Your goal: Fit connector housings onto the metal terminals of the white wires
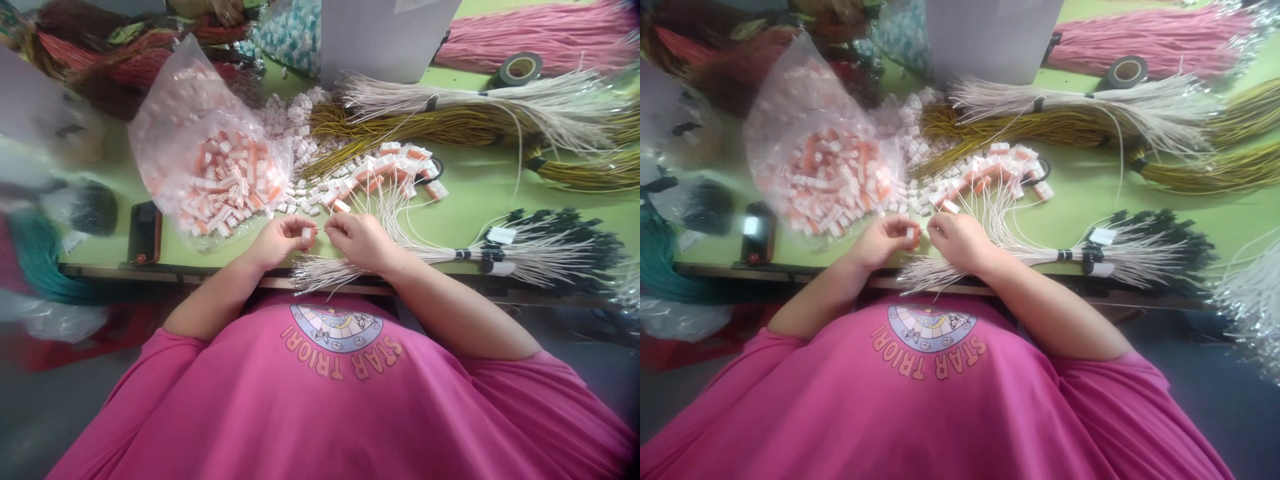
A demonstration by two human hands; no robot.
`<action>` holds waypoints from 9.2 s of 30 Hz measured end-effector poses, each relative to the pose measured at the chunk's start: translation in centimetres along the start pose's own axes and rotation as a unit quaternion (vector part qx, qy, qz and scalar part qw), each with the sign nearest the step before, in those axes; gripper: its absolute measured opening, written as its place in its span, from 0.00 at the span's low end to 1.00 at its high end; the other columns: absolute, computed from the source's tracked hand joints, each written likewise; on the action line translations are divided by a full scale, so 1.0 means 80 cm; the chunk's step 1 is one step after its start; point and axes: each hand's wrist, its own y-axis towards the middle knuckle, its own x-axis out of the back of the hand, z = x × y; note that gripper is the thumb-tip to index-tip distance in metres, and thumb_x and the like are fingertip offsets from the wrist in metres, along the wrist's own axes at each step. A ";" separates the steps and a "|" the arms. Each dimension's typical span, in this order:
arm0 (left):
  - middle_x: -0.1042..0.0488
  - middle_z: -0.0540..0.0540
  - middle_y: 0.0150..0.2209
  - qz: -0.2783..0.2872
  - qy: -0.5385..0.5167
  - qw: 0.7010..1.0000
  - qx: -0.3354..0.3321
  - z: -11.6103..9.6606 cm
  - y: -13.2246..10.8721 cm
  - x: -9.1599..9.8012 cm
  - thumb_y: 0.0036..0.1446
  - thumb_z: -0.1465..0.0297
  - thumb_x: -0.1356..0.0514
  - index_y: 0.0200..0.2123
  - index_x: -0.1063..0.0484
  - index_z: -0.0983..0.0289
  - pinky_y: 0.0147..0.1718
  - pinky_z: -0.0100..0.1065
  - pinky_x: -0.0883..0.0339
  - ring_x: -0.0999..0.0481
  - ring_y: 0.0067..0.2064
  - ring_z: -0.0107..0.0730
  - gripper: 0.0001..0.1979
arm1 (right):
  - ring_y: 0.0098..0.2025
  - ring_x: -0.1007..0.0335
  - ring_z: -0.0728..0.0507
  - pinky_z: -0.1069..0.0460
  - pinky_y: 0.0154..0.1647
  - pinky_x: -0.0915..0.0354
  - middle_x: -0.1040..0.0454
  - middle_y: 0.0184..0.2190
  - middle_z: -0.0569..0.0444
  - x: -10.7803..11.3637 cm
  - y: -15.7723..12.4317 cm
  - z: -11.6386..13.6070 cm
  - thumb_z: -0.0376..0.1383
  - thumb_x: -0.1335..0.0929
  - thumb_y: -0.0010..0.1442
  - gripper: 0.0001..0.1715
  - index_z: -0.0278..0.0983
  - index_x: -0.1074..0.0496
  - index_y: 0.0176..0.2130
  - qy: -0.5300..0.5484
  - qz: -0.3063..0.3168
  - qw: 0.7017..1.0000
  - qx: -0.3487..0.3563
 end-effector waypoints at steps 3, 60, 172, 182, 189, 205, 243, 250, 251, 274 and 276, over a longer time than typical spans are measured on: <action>0.25 0.53 0.31 -0.012 0.018 1.000 -0.005 0.001 -0.001 -0.002 0.40 0.68 0.29 0.38 0.27 0.67 0.29 0.30 0.29 0.28 0.28 0.24 0.20 | 0.29 0.33 0.46 0.49 0.32 0.41 0.25 0.27 0.50 -0.002 0.000 0.000 0.38 0.40 0.57 0.15 0.36 0.26 0.33 -0.017 -0.003 1.000 0.000; 0.37 0.59 0.56 -0.271 0.648 0.654 -0.280 0.000 -0.034 0.091 0.56 0.56 0.42 0.50 0.31 0.58 0.57 0.53 0.49 0.43 0.60 0.52 0.21 | 0.33 0.36 0.46 0.51 0.32 0.46 0.26 0.35 0.49 0.007 -0.005 0.011 0.36 0.39 0.57 0.08 0.36 0.33 0.35 -0.108 0.224 0.958 0.143; 0.25 0.54 0.29 0.002 0.170 0.982 -0.077 -0.006 0.003 -0.020 0.53 0.65 0.37 0.40 0.26 0.68 0.33 0.32 0.29 0.26 0.30 0.28 0.14 | 0.23 0.51 0.52 0.52 0.27 0.52 0.46 0.17 0.61 0.007 0.006 -0.005 0.37 0.34 0.53 0.15 0.35 0.38 0.19 0.101 0.011 0.992 -0.073; 0.28 0.63 0.41 -0.208 0.677 0.698 -0.105 -0.045 0.014 0.039 0.61 0.64 0.45 0.42 0.29 0.67 0.44 0.42 0.36 0.30 0.46 0.45 0.13 | 0.26 0.44 0.50 0.52 0.28 0.48 0.41 0.21 0.57 0.022 0.008 -0.018 0.39 0.34 0.55 0.18 0.36 0.39 0.18 0.093 -0.197 0.976 -0.017; 0.28 0.64 0.43 -0.176 0.711 0.668 -0.131 -0.030 0.025 0.043 0.61 0.68 0.48 0.50 0.33 0.68 0.48 0.44 0.38 0.31 0.47 0.45 0.16 | 0.22 0.46 0.52 0.52 0.24 0.50 0.39 0.17 0.59 0.031 0.002 -0.011 0.40 0.32 0.51 0.13 0.35 0.33 0.22 0.194 -0.083 0.973 -0.088; 0.33 0.47 0.24 0.009 0.124 0.991 -0.039 -0.033 -0.003 -0.008 0.46 0.66 0.33 0.43 0.29 0.63 0.25 0.28 0.36 0.33 0.25 0.23 0.20 | 0.23 0.47 0.51 0.53 0.24 0.49 0.42 0.18 0.60 0.034 -0.002 -0.002 0.40 0.34 0.51 0.11 0.35 0.33 0.23 0.162 -0.002 0.985 -0.059; 0.28 0.49 0.24 -0.023 0.008 1.000 -0.015 -0.012 0.004 -0.021 0.45 0.65 0.32 0.35 0.30 0.67 0.28 0.29 0.33 0.29 0.25 0.23 0.16 | 0.23 0.45 0.51 0.54 0.25 0.46 0.40 0.17 0.58 0.009 0.000 -0.004 0.35 0.36 0.49 0.08 0.34 0.33 0.22 0.079 -0.077 0.992 -0.067; 0.28 0.49 0.24 -0.033 0.008 0.999 -0.015 -0.013 0.005 -0.020 0.45 0.66 0.32 0.35 0.30 0.67 0.27 0.30 0.33 0.29 0.25 0.23 0.15 | 0.24 0.44 0.51 0.54 0.26 0.45 0.38 0.18 0.58 0.009 0.000 -0.005 0.35 0.36 0.49 0.07 0.34 0.32 0.23 0.090 -0.066 0.992 -0.056; 0.28 0.49 0.24 -0.034 0.005 0.999 -0.015 -0.012 0.005 -0.020 0.45 0.66 0.32 0.35 0.30 0.67 0.27 0.29 0.33 0.30 0.25 0.23 0.15 | 0.24 0.44 0.51 0.54 0.26 0.45 0.38 0.18 0.58 0.009 0.000 -0.005 0.35 0.36 0.49 0.08 0.34 0.32 0.22 0.088 -0.068 0.992 -0.057; 0.27 0.49 0.23 -0.036 0.037 0.999 -0.016 -0.010 0.005 -0.025 0.44 0.65 0.31 0.36 0.27 0.67 0.27 0.30 0.31 0.28 0.24 0.24 0.17 | 0.25 0.41 0.51 0.54 0.27 0.44 0.32 0.20 0.56 0.004 0.000 -0.003 0.33 0.36 0.50 0.09 0.33 0.27 0.26 0.098 -0.052 0.993 -0.041; 0.27 0.50 0.23 -0.019 0.036 0.999 -0.016 -0.010 0.007 -0.028 0.43 0.65 0.31 0.35 0.27 0.68 0.27 0.30 0.31 0.28 0.24 0.24 0.17 | 0.24 0.41 0.51 0.54 0.26 0.44 0.33 0.19 0.56 0.000 0.000 -0.004 0.33 0.36 0.50 0.08 0.33 0.27 0.26 0.101 -0.047 0.993 -0.043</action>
